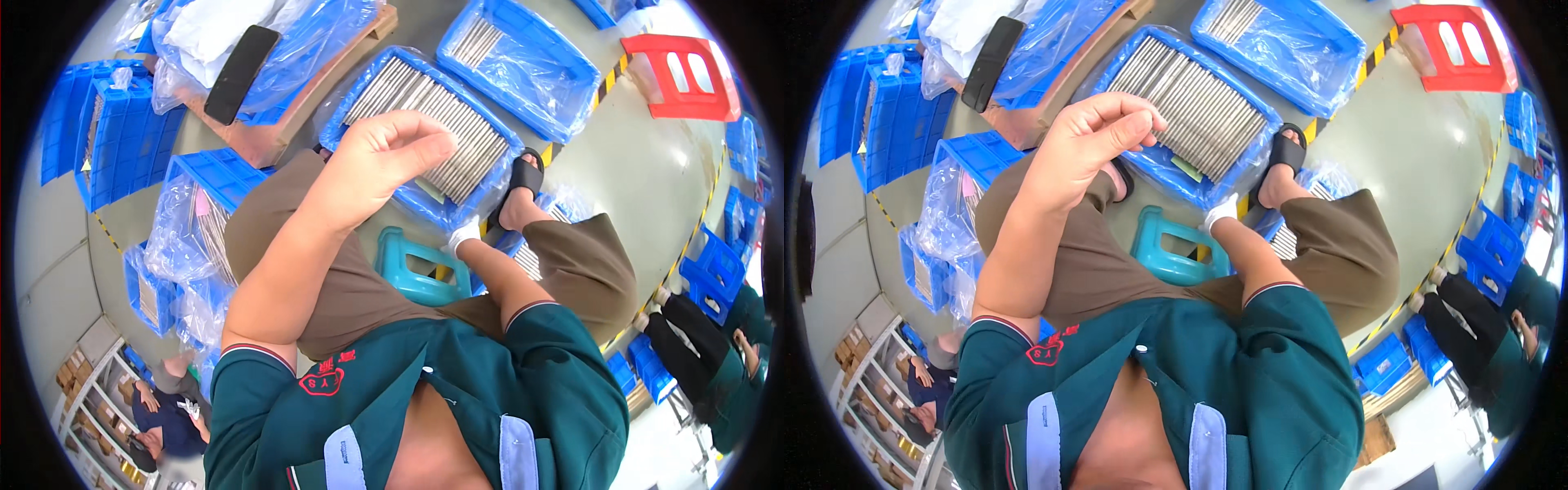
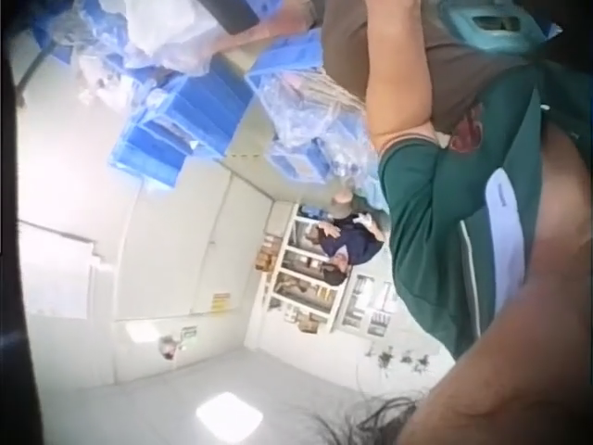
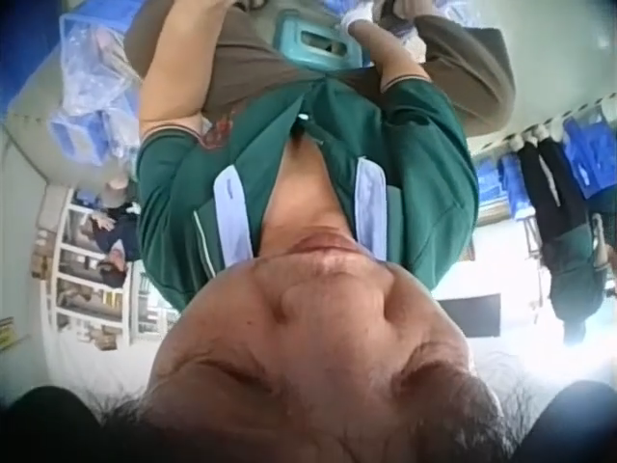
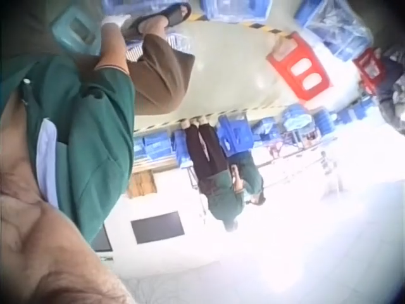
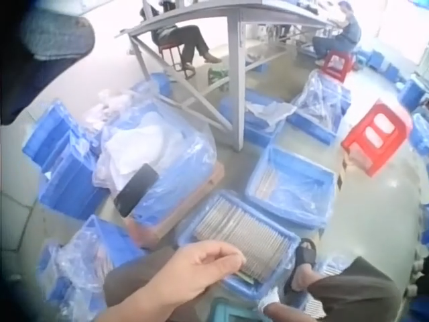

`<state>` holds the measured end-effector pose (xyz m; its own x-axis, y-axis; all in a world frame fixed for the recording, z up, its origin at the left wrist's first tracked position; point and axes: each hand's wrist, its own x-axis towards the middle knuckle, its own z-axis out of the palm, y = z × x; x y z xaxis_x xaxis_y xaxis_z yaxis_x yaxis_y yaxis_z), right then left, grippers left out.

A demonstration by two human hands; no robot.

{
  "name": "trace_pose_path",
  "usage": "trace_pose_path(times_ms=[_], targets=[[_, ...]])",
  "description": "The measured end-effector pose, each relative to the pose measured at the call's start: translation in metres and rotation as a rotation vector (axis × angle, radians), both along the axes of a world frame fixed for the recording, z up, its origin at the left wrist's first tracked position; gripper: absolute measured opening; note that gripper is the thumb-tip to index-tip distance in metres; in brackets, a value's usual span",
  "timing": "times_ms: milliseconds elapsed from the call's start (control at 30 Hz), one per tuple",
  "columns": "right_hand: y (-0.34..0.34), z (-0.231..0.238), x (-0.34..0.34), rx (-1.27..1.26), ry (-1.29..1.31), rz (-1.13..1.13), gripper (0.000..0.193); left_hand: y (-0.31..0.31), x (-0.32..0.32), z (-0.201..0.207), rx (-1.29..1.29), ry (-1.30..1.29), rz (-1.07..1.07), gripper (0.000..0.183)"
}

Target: Sorting and inspecting thin metal rods and placing them into blue plastic bins.

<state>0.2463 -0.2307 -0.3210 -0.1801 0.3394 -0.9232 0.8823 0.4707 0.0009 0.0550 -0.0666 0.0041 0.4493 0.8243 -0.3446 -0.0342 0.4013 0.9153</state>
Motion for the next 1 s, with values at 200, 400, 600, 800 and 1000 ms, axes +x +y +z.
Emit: trace_pose_path(times_ms=[200,400,600,800,1000], targets=[[0.017,-0.013,0.048,0.205,-0.06,0.004,0.044,0.005,-0.006,-0.001,-0.053,-0.023,0.053,0.022],[0.062,0.047,0.082,0.065,0.189,0.158,0.033,0.019,-0.01,-0.002,0.051,-0.11,0.13,0.021],[0.137,0.071,0.034,0.2,0.27,-0.519,0.028,0.024,-0.025,-0.004,0.064,-0.121,0.231,0.024],[0.159,0.038,-0.018,0.025,0.216,-1.552,0.05,0.024,-0.027,-0.006,0.042,-0.129,0.239,0.024],[0.161,0.004,-0.041,0.424,-0.018,-1.369,0.045,0.025,-0.029,-0.002,0.005,-0.205,0.263,0.023]])
